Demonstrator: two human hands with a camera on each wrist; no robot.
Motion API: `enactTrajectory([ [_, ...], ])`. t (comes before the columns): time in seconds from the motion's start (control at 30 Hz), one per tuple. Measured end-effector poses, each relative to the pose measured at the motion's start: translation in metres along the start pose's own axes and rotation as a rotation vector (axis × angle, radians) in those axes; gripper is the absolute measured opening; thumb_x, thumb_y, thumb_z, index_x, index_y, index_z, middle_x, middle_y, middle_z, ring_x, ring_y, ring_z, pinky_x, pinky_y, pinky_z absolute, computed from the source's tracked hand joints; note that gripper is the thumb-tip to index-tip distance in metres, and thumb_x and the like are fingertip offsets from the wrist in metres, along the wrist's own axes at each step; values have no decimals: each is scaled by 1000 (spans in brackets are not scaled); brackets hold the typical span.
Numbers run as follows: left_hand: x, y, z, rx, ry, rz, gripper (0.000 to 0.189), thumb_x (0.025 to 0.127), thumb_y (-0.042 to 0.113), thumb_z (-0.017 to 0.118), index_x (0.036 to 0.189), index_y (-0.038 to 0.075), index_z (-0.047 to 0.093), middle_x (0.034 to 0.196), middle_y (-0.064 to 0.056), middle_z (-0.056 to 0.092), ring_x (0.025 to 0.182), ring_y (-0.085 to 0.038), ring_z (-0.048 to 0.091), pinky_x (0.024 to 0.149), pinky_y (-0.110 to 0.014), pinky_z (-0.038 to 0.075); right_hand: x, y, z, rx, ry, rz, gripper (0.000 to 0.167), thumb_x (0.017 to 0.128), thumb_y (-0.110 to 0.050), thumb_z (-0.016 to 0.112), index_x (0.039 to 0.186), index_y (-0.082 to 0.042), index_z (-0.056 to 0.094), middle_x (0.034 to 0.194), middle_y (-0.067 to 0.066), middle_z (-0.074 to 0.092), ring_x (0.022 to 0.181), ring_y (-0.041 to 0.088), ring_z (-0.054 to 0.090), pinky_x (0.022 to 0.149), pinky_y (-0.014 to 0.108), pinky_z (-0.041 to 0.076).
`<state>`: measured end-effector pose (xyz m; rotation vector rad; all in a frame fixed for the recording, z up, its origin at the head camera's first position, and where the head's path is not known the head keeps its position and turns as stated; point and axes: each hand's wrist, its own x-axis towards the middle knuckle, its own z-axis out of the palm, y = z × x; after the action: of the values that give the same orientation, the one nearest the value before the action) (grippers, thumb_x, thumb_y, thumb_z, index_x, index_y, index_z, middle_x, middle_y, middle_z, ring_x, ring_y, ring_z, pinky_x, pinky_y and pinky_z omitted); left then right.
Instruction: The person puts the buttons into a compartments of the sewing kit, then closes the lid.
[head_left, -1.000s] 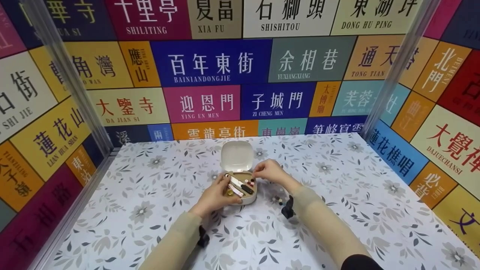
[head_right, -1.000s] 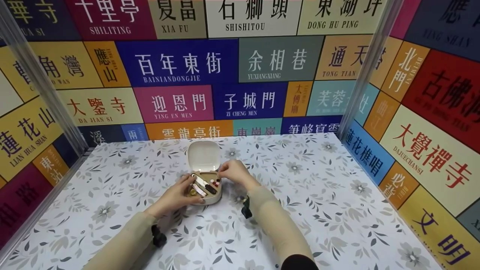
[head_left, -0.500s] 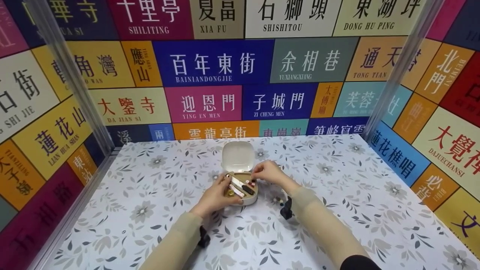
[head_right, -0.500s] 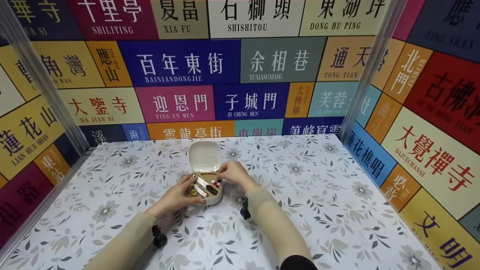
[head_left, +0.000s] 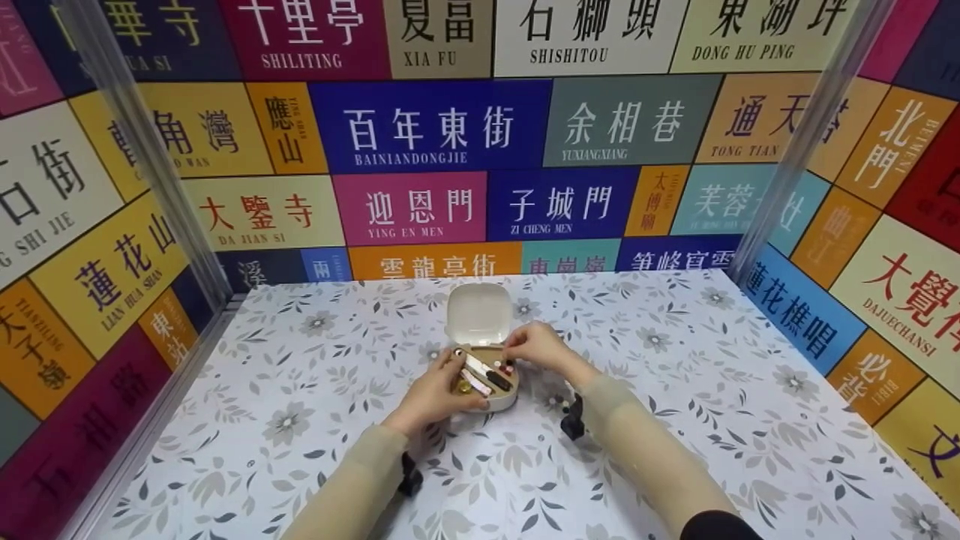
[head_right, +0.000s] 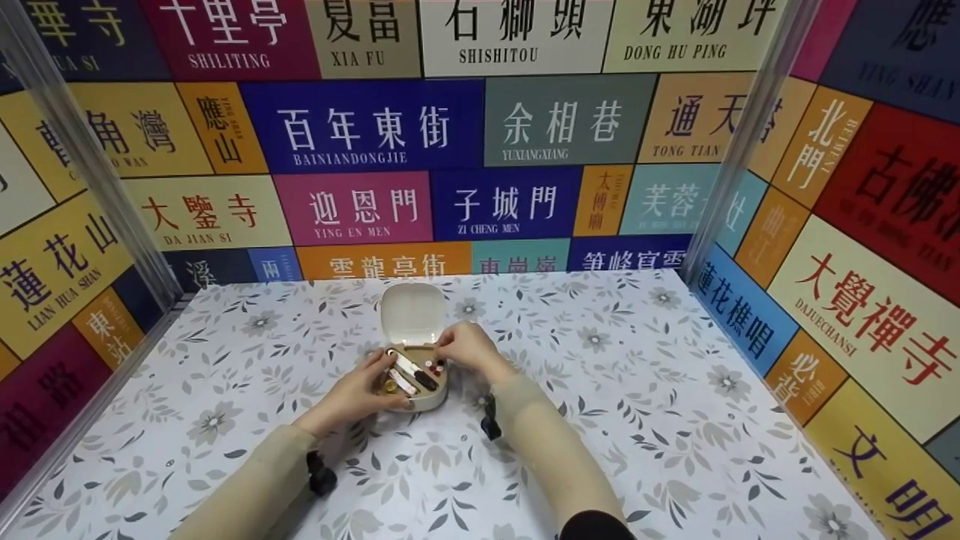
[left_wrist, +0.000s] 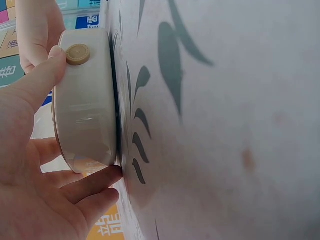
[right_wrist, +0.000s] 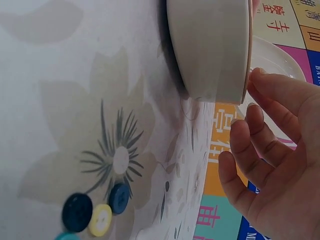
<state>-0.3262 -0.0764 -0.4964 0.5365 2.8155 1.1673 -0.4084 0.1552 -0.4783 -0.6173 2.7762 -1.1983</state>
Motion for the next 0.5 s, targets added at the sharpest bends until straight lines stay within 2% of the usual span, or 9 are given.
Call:
enactTrajectory([
  [0.23,-1,1,-1,-5,-1,-13,101,72,50,81,151,9,34,159,-15,19,137,-39,32,110,-50,29,1,1,3,-8,-4,13,5,79,-12,76,79,-8,76,72,-2,70,64,9,58,63,23,48],
  [0.5,-1,1,-1,2,-6,-16,100,73,50,81,151,10,34,159,-14,19,138,-37,30,111,-50,28,2,2,4,-26,-10,18,5,80,-13,76,79,-9,76,71,-3,70,64,9,59,63,23,49],
])
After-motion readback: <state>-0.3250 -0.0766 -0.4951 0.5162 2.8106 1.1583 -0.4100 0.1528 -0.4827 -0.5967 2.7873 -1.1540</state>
